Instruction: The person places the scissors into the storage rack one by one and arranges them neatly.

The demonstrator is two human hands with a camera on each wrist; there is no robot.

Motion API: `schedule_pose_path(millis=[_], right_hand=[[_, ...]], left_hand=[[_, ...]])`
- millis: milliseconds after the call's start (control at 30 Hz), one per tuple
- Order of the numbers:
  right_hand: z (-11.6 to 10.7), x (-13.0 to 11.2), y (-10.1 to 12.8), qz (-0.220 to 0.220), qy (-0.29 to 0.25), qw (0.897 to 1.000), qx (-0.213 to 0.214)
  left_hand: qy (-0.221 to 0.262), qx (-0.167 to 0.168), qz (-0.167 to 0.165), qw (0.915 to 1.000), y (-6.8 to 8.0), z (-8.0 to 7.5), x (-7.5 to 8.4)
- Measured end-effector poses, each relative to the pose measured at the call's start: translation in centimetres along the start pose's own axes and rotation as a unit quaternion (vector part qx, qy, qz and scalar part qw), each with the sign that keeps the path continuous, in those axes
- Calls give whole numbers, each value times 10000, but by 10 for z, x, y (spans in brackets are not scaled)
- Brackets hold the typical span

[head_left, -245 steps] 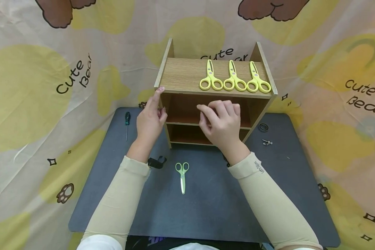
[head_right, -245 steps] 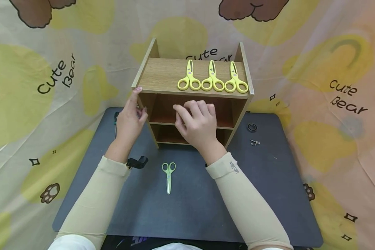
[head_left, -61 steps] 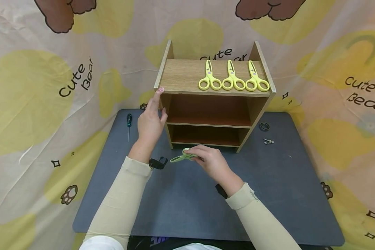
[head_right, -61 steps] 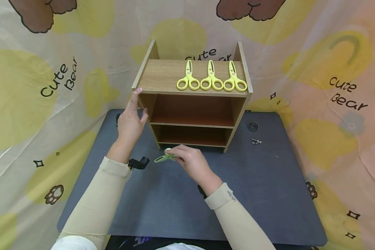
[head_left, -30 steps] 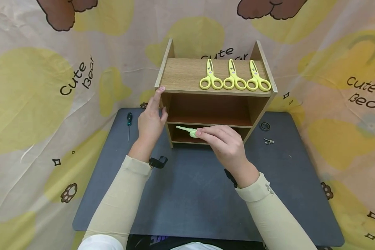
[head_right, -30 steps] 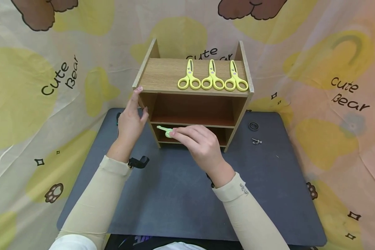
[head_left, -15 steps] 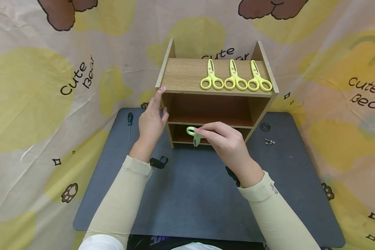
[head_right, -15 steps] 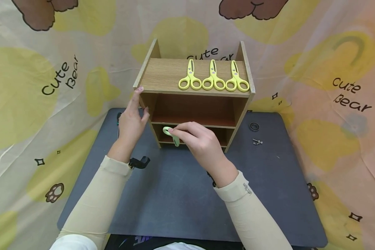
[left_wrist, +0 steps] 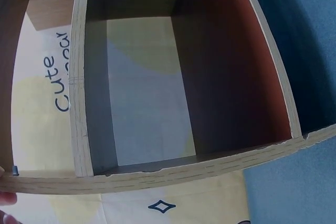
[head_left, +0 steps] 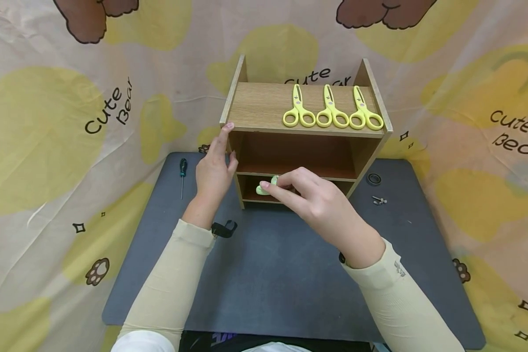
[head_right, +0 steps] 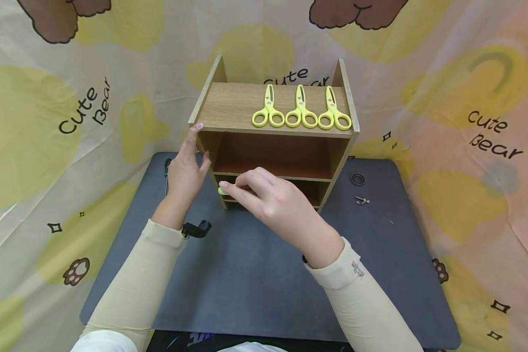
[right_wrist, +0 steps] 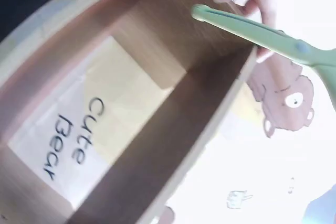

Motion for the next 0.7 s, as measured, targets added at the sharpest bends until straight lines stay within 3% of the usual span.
schedule_pose_path(millis=[167, 267, 500, 700], right_hand=[[-11, -12, -7, -223, 260, 9991, 256], [-19, -15, -9, -384, 390, 9955, 780], [-28, -12, -16, -562, 641, 9758, 2016], [-18, 5, -19, -471, 686, 9718, 2206]], left_hand=[[-20, -52, -83, 10000, 0, 1, -1], [-26, -73, -107, 9999, 0, 0, -1], [9, -52, -82, 10000, 0, -1, 0], [-3, -50, -73, 10000, 0, -1, 0]])
Point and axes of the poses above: each hand's wrist, its own y-axis away from the middle knuckle, its own z-axis out of the palm, x = y × z, the point moved 7 cm from there along -y, towards the middle knuckle, and after that the axes turned 4 degrees about -y, right-handed, at the moved point
